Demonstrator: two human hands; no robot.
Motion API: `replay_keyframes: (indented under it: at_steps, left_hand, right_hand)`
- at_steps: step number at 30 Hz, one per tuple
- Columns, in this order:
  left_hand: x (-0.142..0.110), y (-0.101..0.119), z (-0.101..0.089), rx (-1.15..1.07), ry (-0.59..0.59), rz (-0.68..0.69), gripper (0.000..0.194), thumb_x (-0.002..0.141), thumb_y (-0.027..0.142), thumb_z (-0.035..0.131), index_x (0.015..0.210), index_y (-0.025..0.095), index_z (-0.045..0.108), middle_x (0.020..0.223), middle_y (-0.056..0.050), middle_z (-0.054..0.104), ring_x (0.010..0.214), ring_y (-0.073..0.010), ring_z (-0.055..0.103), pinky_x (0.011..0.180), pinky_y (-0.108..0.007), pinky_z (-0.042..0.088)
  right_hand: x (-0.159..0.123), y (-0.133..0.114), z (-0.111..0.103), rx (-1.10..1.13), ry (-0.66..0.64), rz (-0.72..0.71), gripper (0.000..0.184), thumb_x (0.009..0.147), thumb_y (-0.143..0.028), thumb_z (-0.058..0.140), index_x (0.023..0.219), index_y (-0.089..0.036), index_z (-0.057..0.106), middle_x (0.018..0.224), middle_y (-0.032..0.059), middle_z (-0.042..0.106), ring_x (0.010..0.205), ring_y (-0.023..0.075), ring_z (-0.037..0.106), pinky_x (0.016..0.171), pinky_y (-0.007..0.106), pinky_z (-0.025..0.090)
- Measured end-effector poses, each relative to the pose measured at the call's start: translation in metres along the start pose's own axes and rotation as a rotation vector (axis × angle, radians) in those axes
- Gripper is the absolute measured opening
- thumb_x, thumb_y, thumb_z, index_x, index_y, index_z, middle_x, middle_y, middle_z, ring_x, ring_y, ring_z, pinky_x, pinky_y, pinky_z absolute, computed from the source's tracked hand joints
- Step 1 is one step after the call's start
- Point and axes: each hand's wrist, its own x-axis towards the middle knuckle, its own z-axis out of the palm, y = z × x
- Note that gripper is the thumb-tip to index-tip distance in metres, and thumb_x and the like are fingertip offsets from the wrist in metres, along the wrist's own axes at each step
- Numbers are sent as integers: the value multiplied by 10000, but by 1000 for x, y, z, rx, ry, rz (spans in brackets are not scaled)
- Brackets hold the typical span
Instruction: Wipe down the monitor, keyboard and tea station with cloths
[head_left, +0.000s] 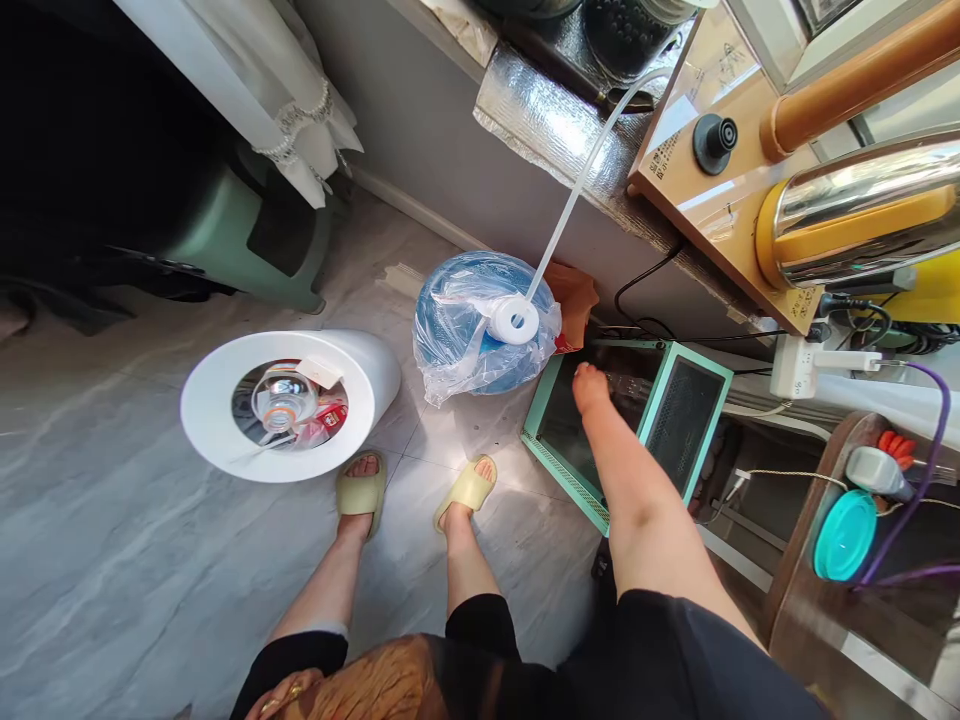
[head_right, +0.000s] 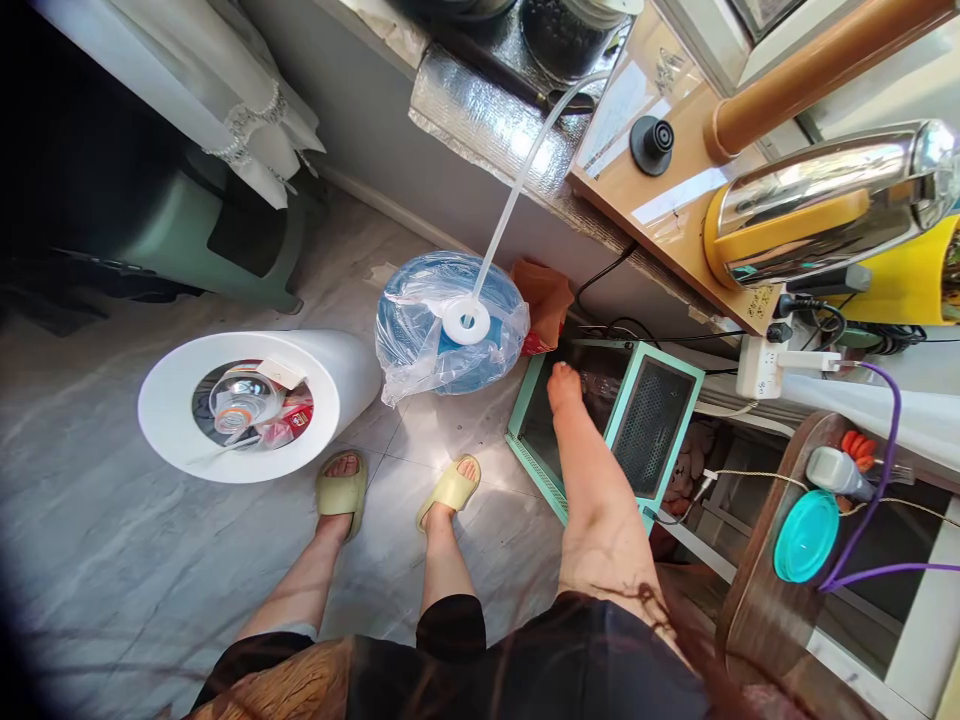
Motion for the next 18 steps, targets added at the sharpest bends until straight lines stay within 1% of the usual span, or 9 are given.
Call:
replay_keyframes:
  at_steps: [1,2,5,8,11,13,15,16,18]
  left_hand:
    - [1,-2,1,2,2,3,423,745,9,585,1073,108,831,1326,-189,761,1334,-309,674,1212,-478,490]
    - [2,-4,2,5,7,-6,403,758,4,595,1070,108,829,1323,-187,764,1328,-306,679,1208,-481,495]
    - [7,-7,5,24,16,-33,311,821,22,671,1086,116,804,1301,-162,778,1296,-291,704,1173,-517,530]
    - [9,-11,7,38,4,-11,298,830,22,715,1107,106,785,1305,-160,776,1290,-296,707,1159,-551,536]
    - [6,-10,8,51,-16,20,377,787,-39,633,1099,83,806,1352,-206,747,1328,-309,680,1204,-490,498]
    - [2,-4,5,73,-40,13,436,777,-39,589,1131,87,810,1402,-206,719,1371,-302,646,1234,-454,462]
    - [-3,6,-1,98,-75,9,470,789,-17,568,1179,102,800,1435,-187,703,1407,-287,616,1253,-446,434]
    - [-6,12,-5,109,-94,12,480,797,-7,560,1200,106,794,1445,-182,697,1422,-278,604,1258,-440,423]
    - [-12,27,-15,138,-137,17,497,813,7,544,1238,108,781,1473,-177,678,1448,-260,580,1268,-414,404]
  right_hand:
    - [-13,-16,11,11,-27,-30,279,1049,-254,598,1272,-96,655,1369,158,645,1166,211,647,1004,412,533]
    - [-26,-30,21,23,-53,-59,290,1022,-315,664,1242,-126,670,1322,124,674,1131,212,671,987,424,567]
    - [-46,-50,35,43,-97,-107,318,988,-373,719,1214,-152,684,1252,92,702,1097,220,692,958,437,606]
    - [-26,-28,22,23,-74,-72,283,1007,-294,683,1237,-129,674,1340,128,666,1188,239,659,1025,459,562]
    - [7,6,1,-1,-40,-12,283,1045,-105,505,1277,-31,651,1462,279,562,1334,294,575,1108,499,469]
    - [13,16,-4,5,-62,-16,309,1043,-51,452,1276,-11,649,1445,300,563,1340,289,572,1123,497,448]
    - [0,9,2,26,-110,-57,276,1045,-110,535,1293,-68,648,1423,215,605,1295,252,604,1115,489,471]
    - [-14,1,7,40,-137,-87,282,1034,-176,606,1307,-112,643,1425,164,615,1272,243,619,1102,495,498]
    - [-48,-20,21,86,-206,-175,346,1010,-304,686,1314,-145,642,1391,129,642,1222,249,647,1058,516,551]
